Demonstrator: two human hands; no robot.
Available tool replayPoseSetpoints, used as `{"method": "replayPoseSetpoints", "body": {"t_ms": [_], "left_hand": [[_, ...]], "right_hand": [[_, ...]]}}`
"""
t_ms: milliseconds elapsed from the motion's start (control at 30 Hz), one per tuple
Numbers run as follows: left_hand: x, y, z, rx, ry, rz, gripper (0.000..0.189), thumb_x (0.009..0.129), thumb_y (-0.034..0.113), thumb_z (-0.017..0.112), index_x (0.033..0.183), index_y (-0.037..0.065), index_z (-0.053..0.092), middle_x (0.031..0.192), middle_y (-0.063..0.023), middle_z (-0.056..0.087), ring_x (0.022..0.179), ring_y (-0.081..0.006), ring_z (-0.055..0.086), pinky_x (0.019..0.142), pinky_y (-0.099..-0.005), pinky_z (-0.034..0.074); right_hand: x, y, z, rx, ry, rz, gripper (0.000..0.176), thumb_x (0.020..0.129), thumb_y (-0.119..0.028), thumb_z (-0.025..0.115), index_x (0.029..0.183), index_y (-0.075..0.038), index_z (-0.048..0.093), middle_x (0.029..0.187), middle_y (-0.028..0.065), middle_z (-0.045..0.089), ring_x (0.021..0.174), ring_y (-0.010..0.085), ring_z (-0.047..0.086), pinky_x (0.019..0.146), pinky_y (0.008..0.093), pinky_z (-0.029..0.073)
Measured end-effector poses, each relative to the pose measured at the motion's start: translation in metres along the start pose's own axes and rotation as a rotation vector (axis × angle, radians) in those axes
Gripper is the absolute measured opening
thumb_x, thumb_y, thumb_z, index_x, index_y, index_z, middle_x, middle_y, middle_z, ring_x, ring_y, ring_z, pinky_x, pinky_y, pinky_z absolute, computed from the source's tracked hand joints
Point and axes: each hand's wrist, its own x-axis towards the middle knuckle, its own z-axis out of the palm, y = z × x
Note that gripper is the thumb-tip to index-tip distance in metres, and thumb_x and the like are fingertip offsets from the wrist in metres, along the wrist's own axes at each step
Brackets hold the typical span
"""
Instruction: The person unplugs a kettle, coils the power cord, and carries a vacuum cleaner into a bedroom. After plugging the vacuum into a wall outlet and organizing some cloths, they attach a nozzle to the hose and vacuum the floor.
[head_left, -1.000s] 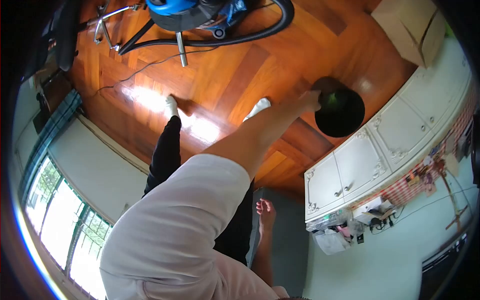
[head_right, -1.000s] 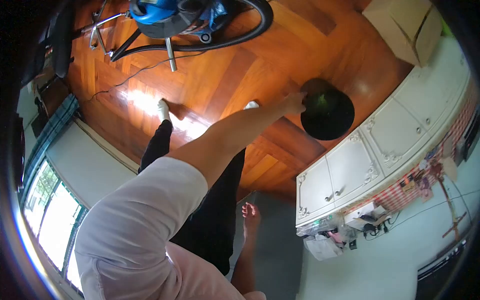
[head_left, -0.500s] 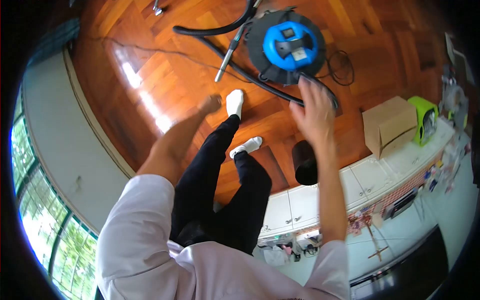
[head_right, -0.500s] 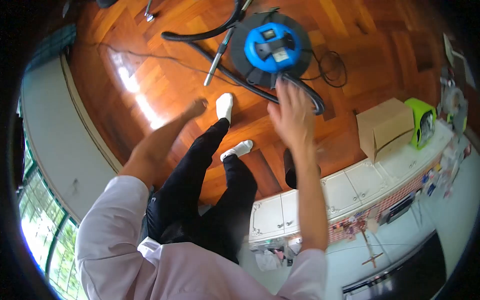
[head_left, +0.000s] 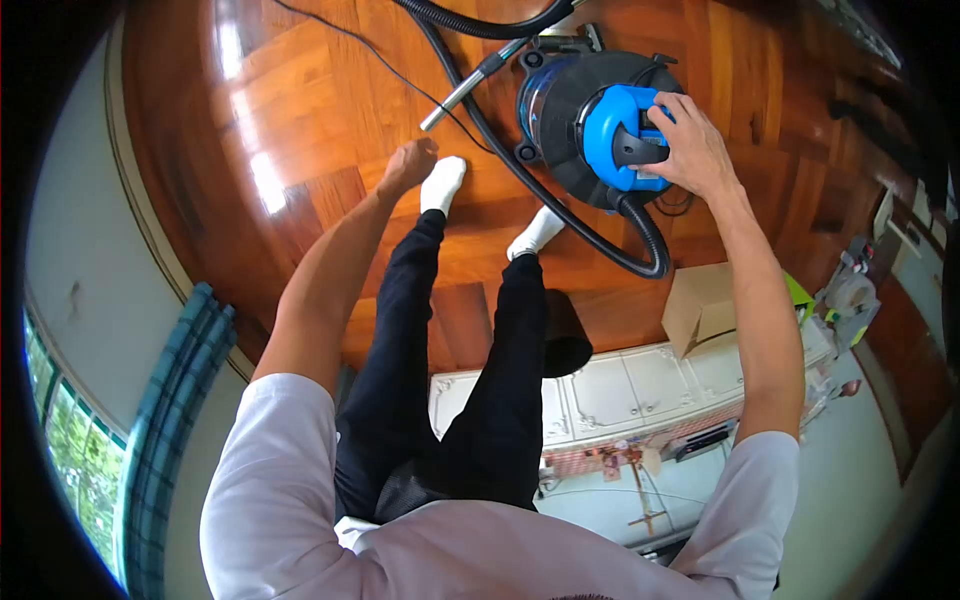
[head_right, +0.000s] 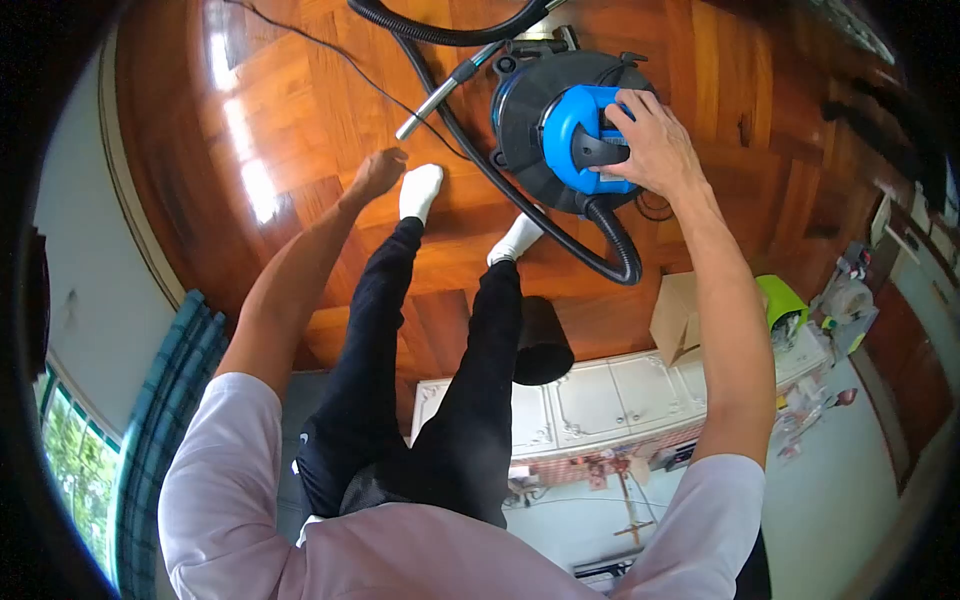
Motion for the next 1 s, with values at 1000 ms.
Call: {"method": "replayPoseSetpoints", "body": {"t_ms": [1000], "left_hand": [[0.105, 0.058, 0.133, 0.072, 0.461, -0.125, 0.042, 0.084, 0.02, 0.063, 0.12, 0.001, 0.051, 0.122, -0.019, 0.057, 0.117, -0.0376, 0.053, 0.1, -0.048, 0.045]], "right_hand": [[-0.129, 0.095, 0.057, 0.286, 0.226, 0.973, 0.057, 0.094, -0.051, 0.06, 0.103, 0.004, 0.073, 0.092, 0.0232, 0.072, 0.089, 0.0326, 0.07, 0.082, 0.0405, 0.051]]}}
